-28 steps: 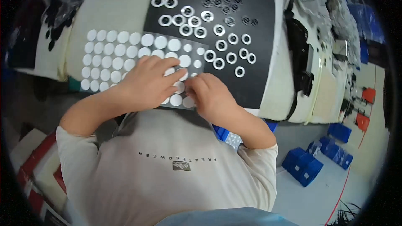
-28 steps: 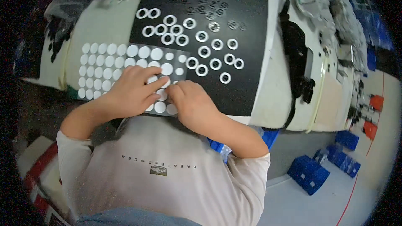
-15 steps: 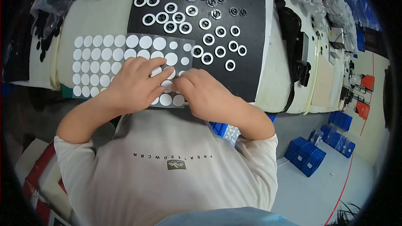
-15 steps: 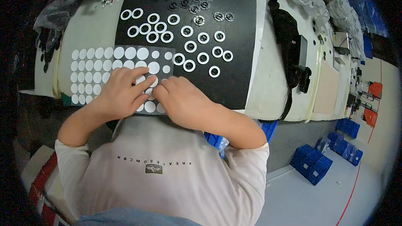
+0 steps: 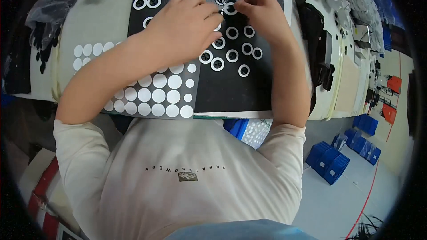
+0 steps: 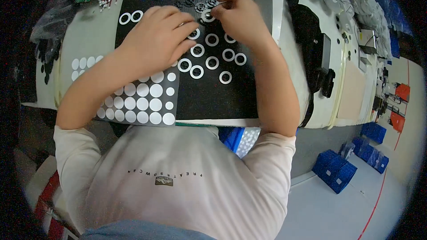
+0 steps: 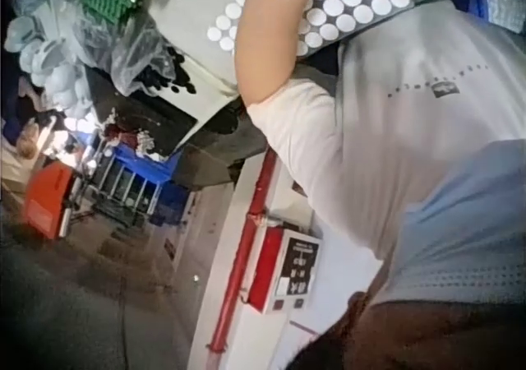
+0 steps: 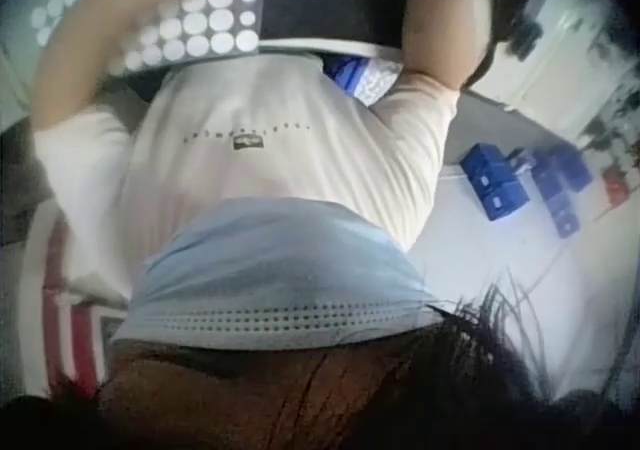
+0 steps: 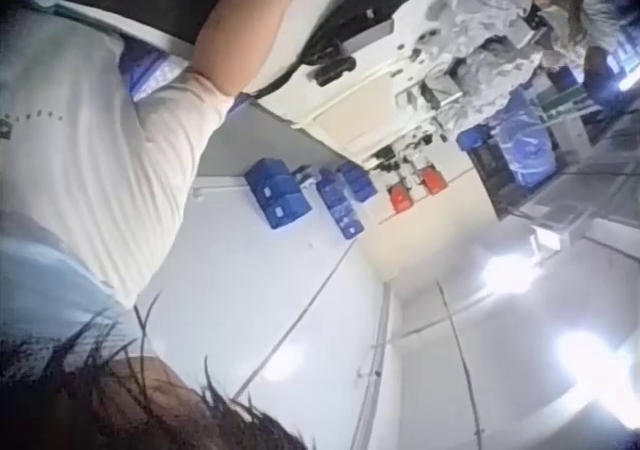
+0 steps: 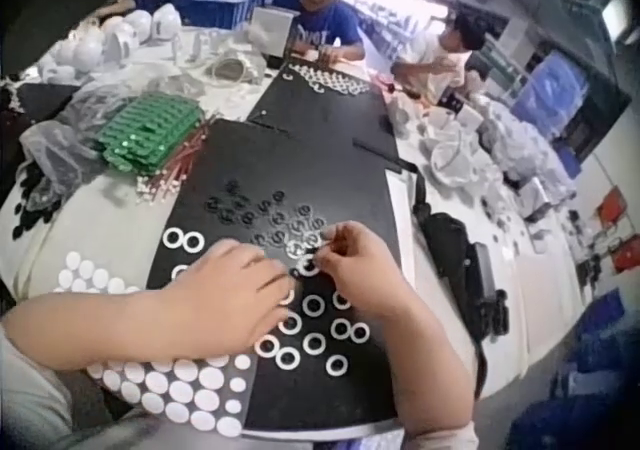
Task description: Peeling small white circular stickers from a backing sheet and applying them to silver metal rings.
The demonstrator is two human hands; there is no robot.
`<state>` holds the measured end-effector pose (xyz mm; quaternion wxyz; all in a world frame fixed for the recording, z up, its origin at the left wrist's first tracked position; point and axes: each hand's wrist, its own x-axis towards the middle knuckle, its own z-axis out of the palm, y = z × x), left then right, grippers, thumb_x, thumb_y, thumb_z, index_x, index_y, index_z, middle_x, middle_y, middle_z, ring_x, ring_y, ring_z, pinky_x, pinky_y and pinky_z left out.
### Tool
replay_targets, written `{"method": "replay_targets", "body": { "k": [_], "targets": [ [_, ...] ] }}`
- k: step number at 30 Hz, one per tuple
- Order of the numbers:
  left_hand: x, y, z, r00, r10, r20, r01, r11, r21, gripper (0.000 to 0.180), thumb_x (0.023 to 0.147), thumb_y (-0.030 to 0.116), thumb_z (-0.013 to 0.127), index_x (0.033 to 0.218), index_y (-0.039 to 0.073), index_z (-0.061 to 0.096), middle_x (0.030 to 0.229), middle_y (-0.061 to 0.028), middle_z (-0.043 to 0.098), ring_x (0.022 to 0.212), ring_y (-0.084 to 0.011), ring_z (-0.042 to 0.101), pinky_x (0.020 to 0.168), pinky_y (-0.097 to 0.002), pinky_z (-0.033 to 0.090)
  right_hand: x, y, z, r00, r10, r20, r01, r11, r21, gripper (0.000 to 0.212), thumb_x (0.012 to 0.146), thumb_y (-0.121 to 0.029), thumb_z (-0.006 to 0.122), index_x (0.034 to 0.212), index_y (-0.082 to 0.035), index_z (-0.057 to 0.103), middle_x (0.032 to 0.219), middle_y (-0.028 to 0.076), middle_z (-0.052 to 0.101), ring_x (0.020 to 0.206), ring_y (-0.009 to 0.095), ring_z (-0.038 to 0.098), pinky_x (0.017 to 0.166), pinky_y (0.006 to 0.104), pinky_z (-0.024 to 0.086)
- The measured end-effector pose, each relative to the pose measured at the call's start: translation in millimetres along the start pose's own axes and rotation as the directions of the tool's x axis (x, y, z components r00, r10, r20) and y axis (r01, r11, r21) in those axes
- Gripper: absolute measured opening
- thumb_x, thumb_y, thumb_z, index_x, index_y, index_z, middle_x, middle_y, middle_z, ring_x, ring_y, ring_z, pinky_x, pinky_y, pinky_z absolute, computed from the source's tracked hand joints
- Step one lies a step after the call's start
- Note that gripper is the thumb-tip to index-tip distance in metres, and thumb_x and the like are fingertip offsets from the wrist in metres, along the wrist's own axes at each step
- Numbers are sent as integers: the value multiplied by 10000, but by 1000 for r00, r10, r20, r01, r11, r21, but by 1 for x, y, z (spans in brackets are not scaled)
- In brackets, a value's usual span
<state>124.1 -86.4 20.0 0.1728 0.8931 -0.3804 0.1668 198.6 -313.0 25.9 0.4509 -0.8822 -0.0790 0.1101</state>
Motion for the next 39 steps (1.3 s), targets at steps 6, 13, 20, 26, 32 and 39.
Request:
{"method": "replay_targets", "body": {
  "k": [6,13,20,26,32,39],
  "targets": [
    [5,-7,22,1000,-24,13,24,1000,11,320,946,344,666,1098,68,728,1160,-46,700,1201,-242,589,1033,-418,439,1,7,7,999,-10,-31,6,993,-121,381,932,-101,711,1276,33,615,1035,71,711,866,103,657,707,241,525],
    [4,-7,24,1000,-30,-2,30,998,-49,371,943,393,674,1060,48,746,1171,-64,714,1209,-249,598,1054,-432,431,2,7,11,997,-3,-80,-5,995,-102,394,867,-168,704,1194,52,682,1057,236,749,989,347,740,898,393,566],
    [12,-10,26,995,-31,-91,29,999,-22,404,941,429,681,1084,56,740,1183,-67,712,1190,-248,607,1058,-429,429,3,7,16,989,-72,-128,37,966,-256,391,863,-191,708,1187,28,702,1049,252,742,1003,364,734,897,405,568],
    [10,-12,28,1000,23,-18,-22,999,29,420,934,442,687,1103,61,735,1191,-52,706,1216,-236,590,1074,-425,416,0,6,11,997,-49,-59,32,966,-257,385,861,-218,728,1167,16,718,1047,238,749,994,357,738,896,406,571],
    [15,-10,26,999,25,34,-26,999,45,414,948,385,683,1206,61,697,1251,-81,694,1245,-275,594,1077,-453,421,-2,18,7,981,-168,-99,123,926,-358,343,871,-154,748,1183,-18,707,1007,195,759,948,316,748,834,399,581],
    [12,-9,20,998,18,58,-25,993,116,391,957,389,671,1180,69,708,1250,-66,699,1234,-258,597,1071,-468,410,-6,-11,9,998,-54,-35,43,966,-254,269,866,-52,692,1118,33,650,858,191,713,830,332,707,775,401,557]
  ]
}}
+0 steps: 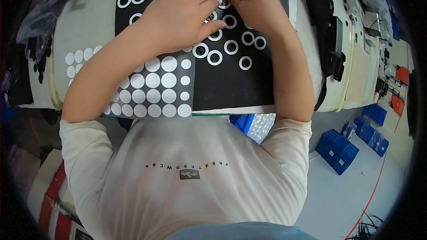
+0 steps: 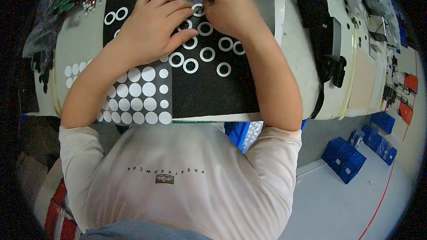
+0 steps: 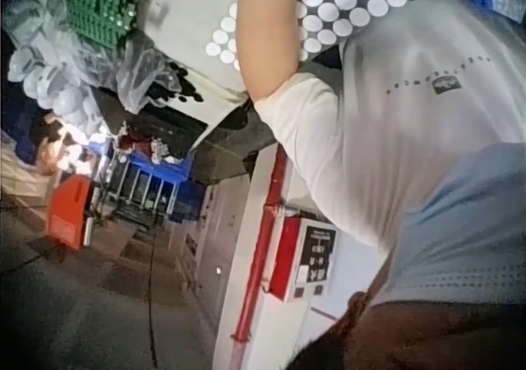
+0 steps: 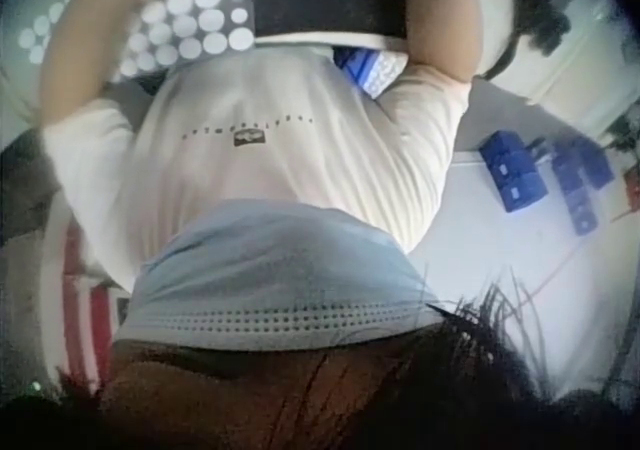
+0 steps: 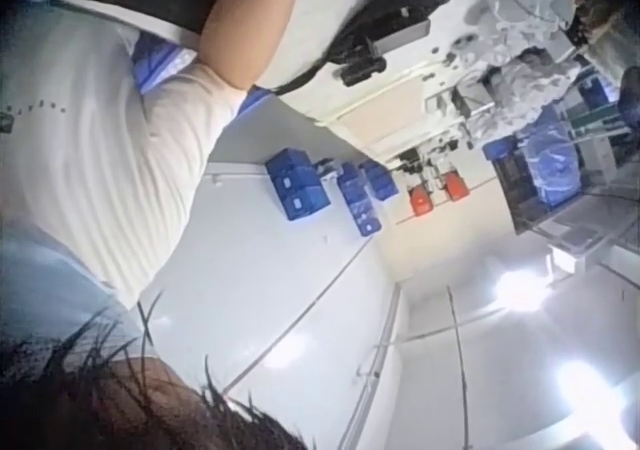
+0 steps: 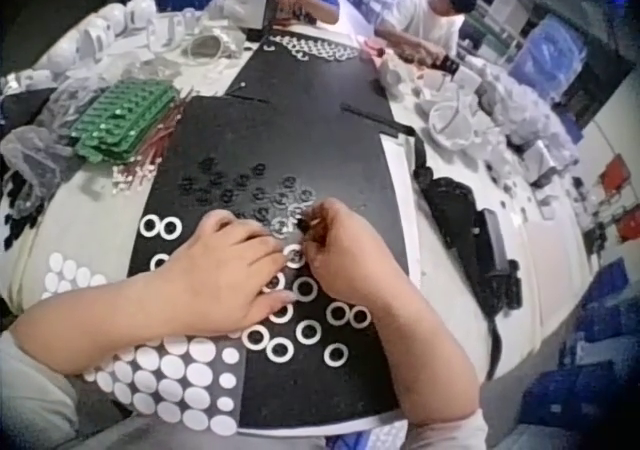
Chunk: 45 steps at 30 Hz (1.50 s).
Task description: Peeling small white circular stickers from a backing sheet and applying them to silver metal rings.
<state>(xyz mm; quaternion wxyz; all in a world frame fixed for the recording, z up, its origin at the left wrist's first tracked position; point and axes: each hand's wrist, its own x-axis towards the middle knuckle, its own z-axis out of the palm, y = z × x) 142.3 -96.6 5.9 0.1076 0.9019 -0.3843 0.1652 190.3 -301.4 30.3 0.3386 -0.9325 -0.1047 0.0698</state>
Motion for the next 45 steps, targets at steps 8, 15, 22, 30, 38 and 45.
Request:
{"method": "replay_targets", "body": {
  "k": [8,15,22,30,38,45],
  "targets": [
    [17,-10,-17,769,405,-495,-279,909,310,198,851,179,777,774,44,654,726,-92,615,616,-291,576,556,-393,448,-55,-29,-40,950,-280,-138,288,957,43,313,869,17,735,1174,-25,675,912,62,710,753,175,663,663,301,533],
    [-4,5,-69,780,128,613,216,864,-454,208,751,203,795,875,54,721,854,-116,716,867,-316,699,760,-431,550,-160,-39,32,701,-646,303,610,762,215,303,716,38,769,977,-51,643,959,73,701,879,280,669,728,394,531],
    [-8,15,-55,594,121,795,333,863,-381,321,679,159,861,912,21,690,898,-153,692,905,-339,688,777,-440,543,-178,-42,59,655,-683,323,689,715,115,197,804,-68,659,995,-37,619,1056,107,655,912,278,624,796,397,485],
    [-7,11,-55,595,163,787,329,844,-424,305,729,118,852,920,-14,655,860,-134,701,871,-317,701,739,-427,534,-177,-49,66,574,-771,276,807,590,-30,108,844,-169,601,859,-67,567,811,60,565,796,218,579,740,354,462],
    [-4,10,-58,588,167,792,347,832,-433,331,741,132,859,977,-11,676,900,-143,699,920,-332,701,783,-433,547,-164,-59,10,473,-757,451,668,642,377,139,874,-136,648,959,-27,630,868,104,613,862,249,606,769,370,469],
    [8,11,-66,640,194,744,309,822,-479,300,849,243,750,1022,3,701,953,-132,705,895,-343,706,764,-463,557,-45,-1,-64,984,-177,9,131,765,631,162,959,-32,702,1094,-9,616,981,13,647,846,82,594,726,231,467]
  ]
}}
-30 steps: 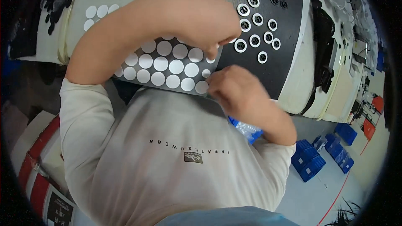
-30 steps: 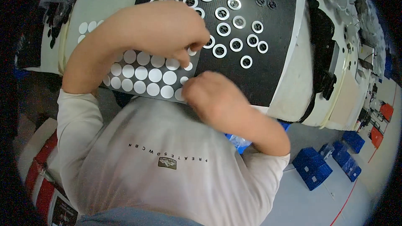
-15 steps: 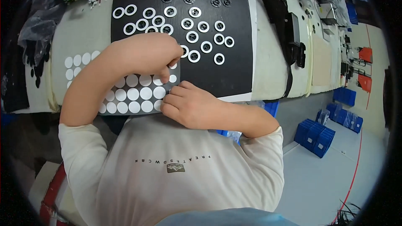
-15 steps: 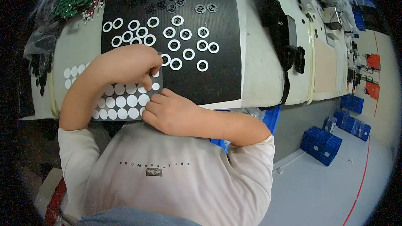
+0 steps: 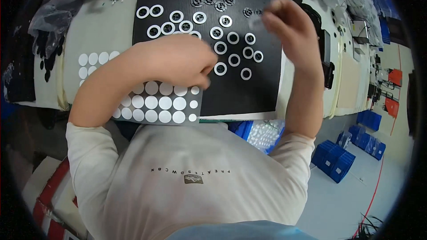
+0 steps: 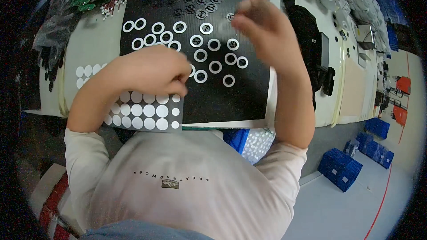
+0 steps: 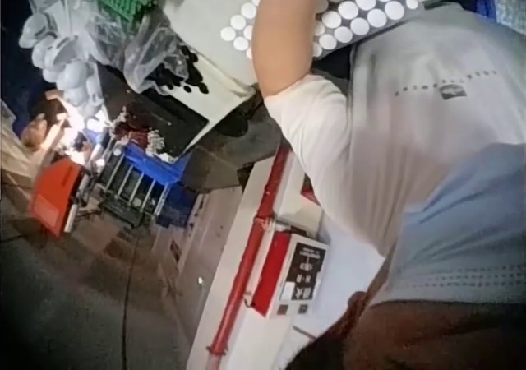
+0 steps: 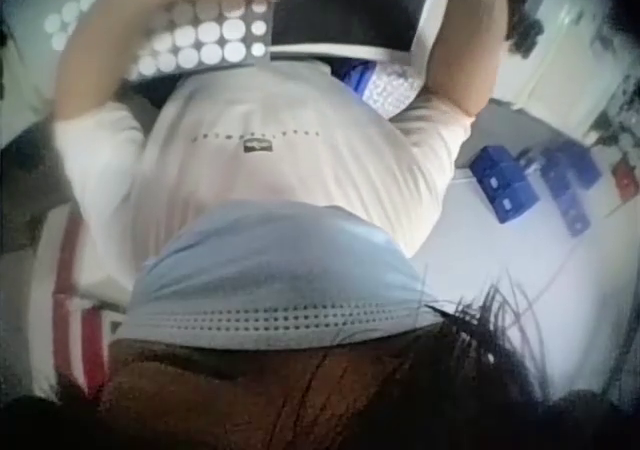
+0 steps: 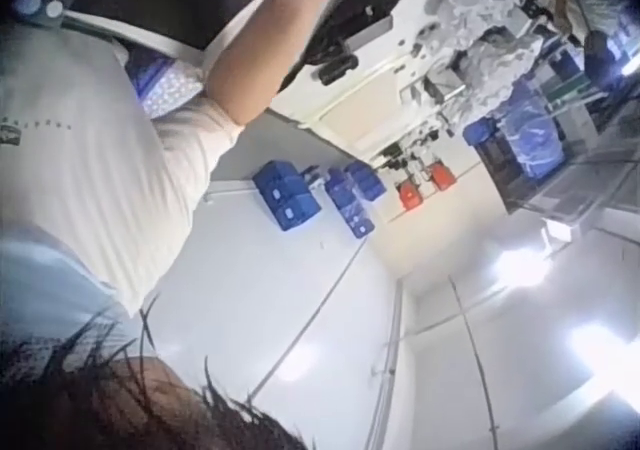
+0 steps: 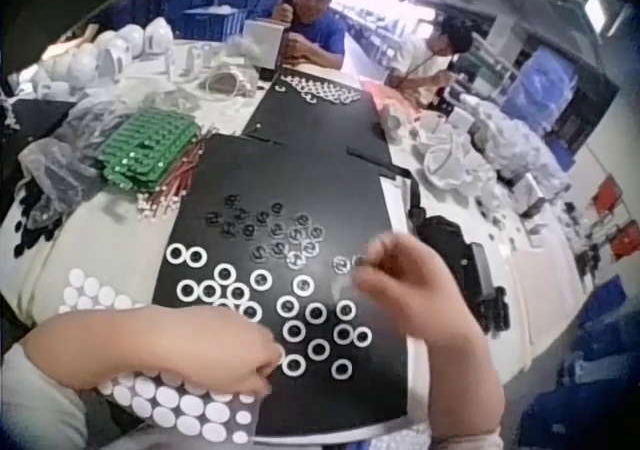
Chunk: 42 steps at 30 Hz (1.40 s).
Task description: Peeling small white circular stickers from a backing sheet and applying them to silver metal rings.
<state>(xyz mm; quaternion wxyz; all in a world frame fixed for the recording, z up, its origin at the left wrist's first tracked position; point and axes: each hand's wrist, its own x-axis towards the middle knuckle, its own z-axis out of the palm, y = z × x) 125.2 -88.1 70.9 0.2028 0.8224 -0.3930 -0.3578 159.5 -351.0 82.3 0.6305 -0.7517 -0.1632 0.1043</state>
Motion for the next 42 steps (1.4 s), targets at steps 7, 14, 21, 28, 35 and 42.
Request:
{"method": "replay_targets", "body": {
  "k": [7,14,21,28,35,42],
  "targets": [
    [44,-50,29,598,272,-754,185,868,461,486,961,465,629,1246,76,694,1336,-68,667,1337,-283,525,1163,-513,326,85,79,13,975,-3,-222,-82,924,-373,270,895,-159,775,1084,5,674,916,93,727,775,202,695,712,321,554],
    [38,-42,35,684,219,-696,163,884,437,594,924,531,661,1265,46,683,1422,-112,615,1401,-321,482,1201,-548,293,74,42,26,951,241,-194,-270,952,-145,220,922,-23,713,1093,11,579,884,35,651,748,123,612,661,255,507],
    [32,-40,33,643,233,-729,208,863,460,583,876,522,710,1226,55,703,1307,-96,655,1285,-296,546,1099,-491,371,73,44,37,932,331,-144,-345,935,-82,251,916,-22,714,1110,44,569,868,45,662,729,113,618,659,255,508],
    [32,-40,36,647,245,-722,193,863,466,566,869,530,717,1210,78,713,1249,-91,655,1225,-283,558,1055,-471,383,69,51,45,945,300,-130,-322,924,-207,261,904,-24,724,1100,65,576,836,27,642,721,93,597,662,242,505],
    [34,-42,37,618,271,-738,191,858,476,601,870,541,708,1240,67,688,1311,-96,643,1282,-286,539,1097,-485,369,68,47,53,950,243,-194,-295,901,-319,251,900,-50,725,1076,71,592,832,69,670,745,117,627,675,272,522],
    [38,-46,38,606,296,-739,214,833,510,615,856,584,703,1170,55,699,1252,-64,658,1258,-244,534,1092,-478,361,65,36,47,963,154,-220,-244,843,-479,218,872,-86,739,1004,49,630,836,141,707,755,198,680,714,325,548]
  ]
}}
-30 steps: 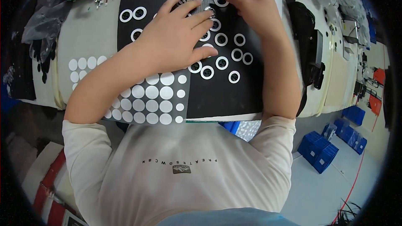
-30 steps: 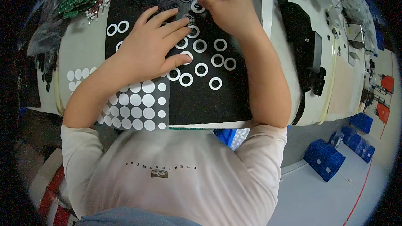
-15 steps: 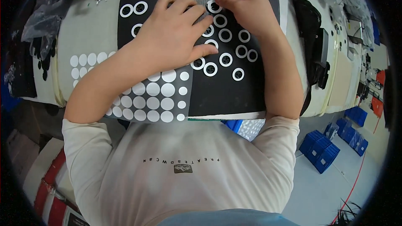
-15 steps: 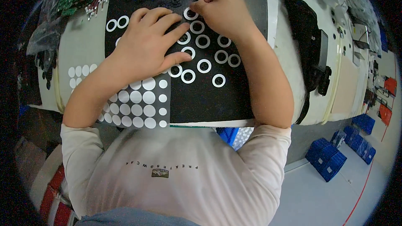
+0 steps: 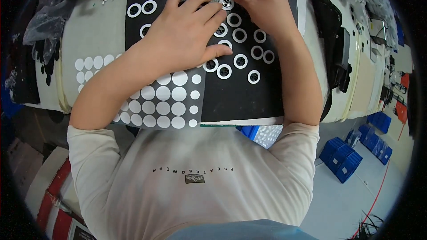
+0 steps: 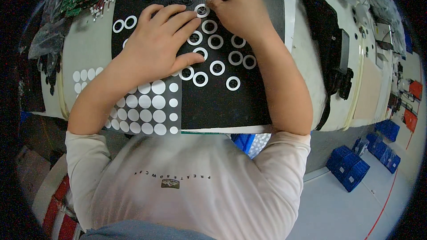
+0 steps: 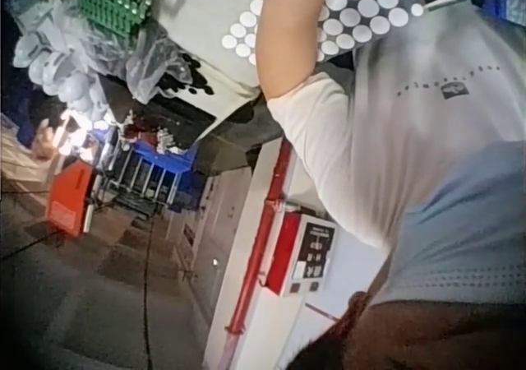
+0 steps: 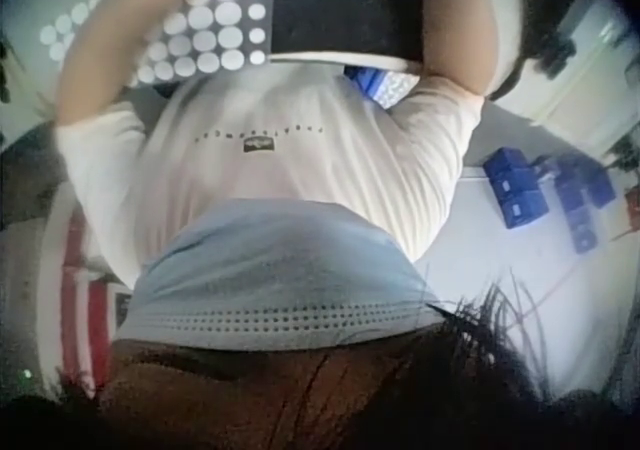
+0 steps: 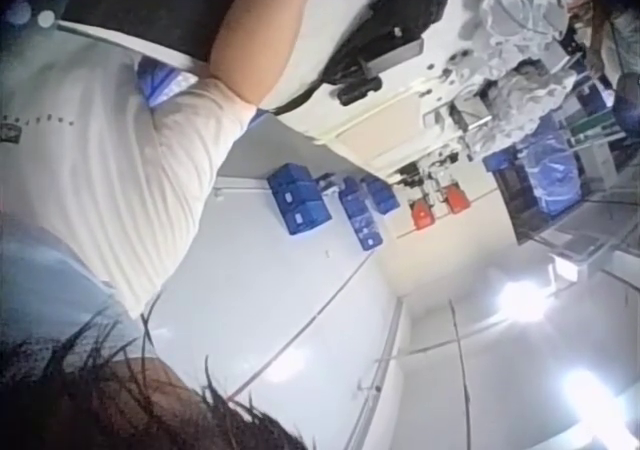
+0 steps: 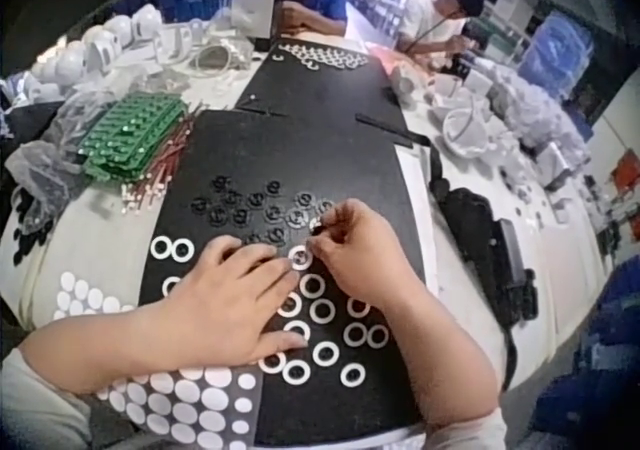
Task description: Peeling small white circular stickers from a backing sheet and applying them to silver metal rings.
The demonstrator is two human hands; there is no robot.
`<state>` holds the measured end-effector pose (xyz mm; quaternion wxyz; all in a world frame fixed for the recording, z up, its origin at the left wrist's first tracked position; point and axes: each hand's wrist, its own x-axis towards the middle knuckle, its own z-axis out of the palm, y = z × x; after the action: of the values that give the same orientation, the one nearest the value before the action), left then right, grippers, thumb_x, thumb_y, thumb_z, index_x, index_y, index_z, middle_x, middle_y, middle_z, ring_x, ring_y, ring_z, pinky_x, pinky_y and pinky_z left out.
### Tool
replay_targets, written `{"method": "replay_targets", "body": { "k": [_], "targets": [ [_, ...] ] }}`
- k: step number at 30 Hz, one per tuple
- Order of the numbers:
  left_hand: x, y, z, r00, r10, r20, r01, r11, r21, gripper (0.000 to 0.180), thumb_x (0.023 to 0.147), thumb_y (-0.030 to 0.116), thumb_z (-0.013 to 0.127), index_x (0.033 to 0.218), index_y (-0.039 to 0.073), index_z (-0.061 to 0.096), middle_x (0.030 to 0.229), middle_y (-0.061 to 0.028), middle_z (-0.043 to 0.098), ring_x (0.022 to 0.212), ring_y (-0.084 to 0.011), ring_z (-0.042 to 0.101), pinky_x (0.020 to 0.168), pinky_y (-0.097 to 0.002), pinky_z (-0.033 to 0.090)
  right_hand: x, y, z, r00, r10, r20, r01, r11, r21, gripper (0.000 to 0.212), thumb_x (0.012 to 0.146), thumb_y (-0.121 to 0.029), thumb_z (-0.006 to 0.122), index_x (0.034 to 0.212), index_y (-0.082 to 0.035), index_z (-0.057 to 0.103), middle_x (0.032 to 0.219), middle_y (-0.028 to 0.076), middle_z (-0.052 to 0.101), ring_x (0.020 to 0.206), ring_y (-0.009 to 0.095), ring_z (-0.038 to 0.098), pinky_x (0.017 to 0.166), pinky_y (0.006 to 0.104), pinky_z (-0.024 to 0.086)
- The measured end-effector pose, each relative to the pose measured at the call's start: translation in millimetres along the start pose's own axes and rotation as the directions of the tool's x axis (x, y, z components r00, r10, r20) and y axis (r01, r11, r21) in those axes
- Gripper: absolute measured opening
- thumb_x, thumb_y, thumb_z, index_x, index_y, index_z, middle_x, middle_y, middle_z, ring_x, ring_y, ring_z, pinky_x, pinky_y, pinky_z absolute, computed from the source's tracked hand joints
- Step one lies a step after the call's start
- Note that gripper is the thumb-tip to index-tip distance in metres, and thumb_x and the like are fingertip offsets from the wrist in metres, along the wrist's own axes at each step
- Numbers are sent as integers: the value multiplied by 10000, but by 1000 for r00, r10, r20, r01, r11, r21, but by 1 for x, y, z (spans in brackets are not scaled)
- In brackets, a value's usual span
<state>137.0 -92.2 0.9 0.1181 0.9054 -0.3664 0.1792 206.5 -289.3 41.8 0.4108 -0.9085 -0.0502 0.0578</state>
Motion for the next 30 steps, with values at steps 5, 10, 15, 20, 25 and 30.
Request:
{"method": "replay_targets", "body": {
  "k": [5,10,15,20,25,30],
  "targets": [
    [3,-1,2,1000,1,-18,-1,1000,8,619,866,587,695,1171,49,697,1273,-80,654,1276,-255,529,1094,-489,360,2,3,3,998,52,38,-52,999,-9,217,868,-114,732,987,45,643,828,157,715,769,249,700,722,351,552],
    [3,-3,3,1000,-9,0,9,1000,-19,608,875,584,691,1169,52,700,1304,-104,645,1302,-272,526,1098,-503,360,0,-9,0,998,60,20,-58,991,-122,238,854,-167,728,965,33,662,817,182,709,773,291,704,732,377,552],
    [5,-5,3,998,-1,-59,-2,999,-48,486,900,517,705,1067,61,724,1252,-123,666,1232,-273,578,1040,-462,418,-1,-11,0,999,34,23,-29,986,-161,233,855,-166,730,964,30,664,845,203,716,809,338,711,750,401,555],
    [10,-3,-21,998,0,56,0,1000,-2,533,899,535,700,1163,72,724,1239,-116,677,1271,-296,573,1109,-483,372,-5,-11,4,995,-104,5,101,955,-280,233,863,-168,727,980,25,671,904,244,719,890,427,700,796,467,556],
    [26,3,-108,980,35,-197,-74,978,-196,247,880,287,770,916,54,697,899,-85,667,833,-265,629,734,-385,471,-15,-24,1,988,-145,-58,110,907,-407,214,865,-183,723,906,20,671,899,256,713,911,457,679,811,505,546],
    [15,6,-152,961,-33,-273,-43,963,-266,213,835,202,801,768,47,671,720,-89,621,627,-276,602,556,-374,452,-34,-22,-5,939,-344,-17,326,902,-282,266,843,-138,784,1052,-12,679,953,152,739,795,313,721,740,365,569]
  ]
}}
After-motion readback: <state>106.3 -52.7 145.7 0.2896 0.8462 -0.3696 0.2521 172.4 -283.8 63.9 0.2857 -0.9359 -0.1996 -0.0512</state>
